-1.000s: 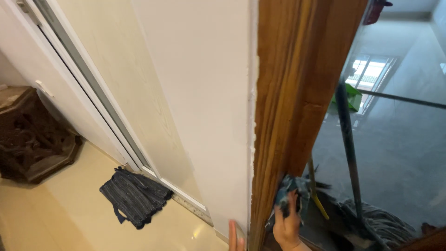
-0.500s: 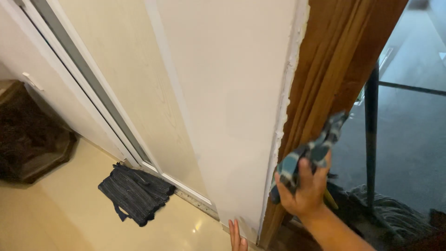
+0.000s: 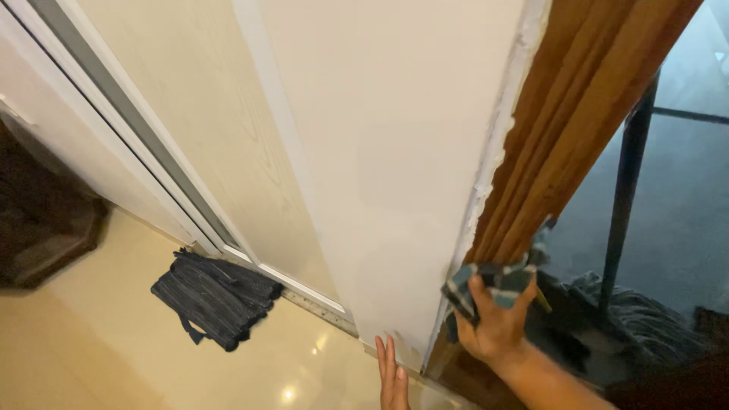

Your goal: Cleaning a room by wiping door frames and nightstands, and sweeping the floor.

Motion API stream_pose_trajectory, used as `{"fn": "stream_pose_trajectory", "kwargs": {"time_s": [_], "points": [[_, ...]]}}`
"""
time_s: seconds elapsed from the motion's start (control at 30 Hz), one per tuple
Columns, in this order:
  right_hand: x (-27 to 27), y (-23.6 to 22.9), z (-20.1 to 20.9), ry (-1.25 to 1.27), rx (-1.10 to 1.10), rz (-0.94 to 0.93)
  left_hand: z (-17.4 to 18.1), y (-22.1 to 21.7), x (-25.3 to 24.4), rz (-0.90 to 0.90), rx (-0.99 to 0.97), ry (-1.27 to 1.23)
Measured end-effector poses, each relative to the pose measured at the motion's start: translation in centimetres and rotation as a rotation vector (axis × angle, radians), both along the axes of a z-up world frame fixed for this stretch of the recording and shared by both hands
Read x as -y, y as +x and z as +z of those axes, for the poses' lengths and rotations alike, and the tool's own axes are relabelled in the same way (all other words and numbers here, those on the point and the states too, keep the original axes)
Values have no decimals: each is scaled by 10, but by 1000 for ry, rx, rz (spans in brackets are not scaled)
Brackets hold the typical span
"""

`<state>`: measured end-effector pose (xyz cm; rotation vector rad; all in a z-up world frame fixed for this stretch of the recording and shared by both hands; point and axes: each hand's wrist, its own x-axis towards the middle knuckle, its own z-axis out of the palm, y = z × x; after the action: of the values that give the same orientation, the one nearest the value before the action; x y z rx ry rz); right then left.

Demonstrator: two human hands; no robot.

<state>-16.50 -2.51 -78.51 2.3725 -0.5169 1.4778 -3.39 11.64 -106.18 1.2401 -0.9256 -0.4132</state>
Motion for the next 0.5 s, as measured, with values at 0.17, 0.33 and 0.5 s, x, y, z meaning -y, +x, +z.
{"fn": "stream_pose_trajectory", "kwargs": {"time_s": [0.17,0.33,0.5], "points": [[-12,-4,123,102,200,43,85,-16,-13,72,-352,48],[-12,5,40,10,291,75,105,-13,-16,107,-444,-30],[-5,-32,-314,357,75,199,93,-11,-16,160,-447,-5]]}}
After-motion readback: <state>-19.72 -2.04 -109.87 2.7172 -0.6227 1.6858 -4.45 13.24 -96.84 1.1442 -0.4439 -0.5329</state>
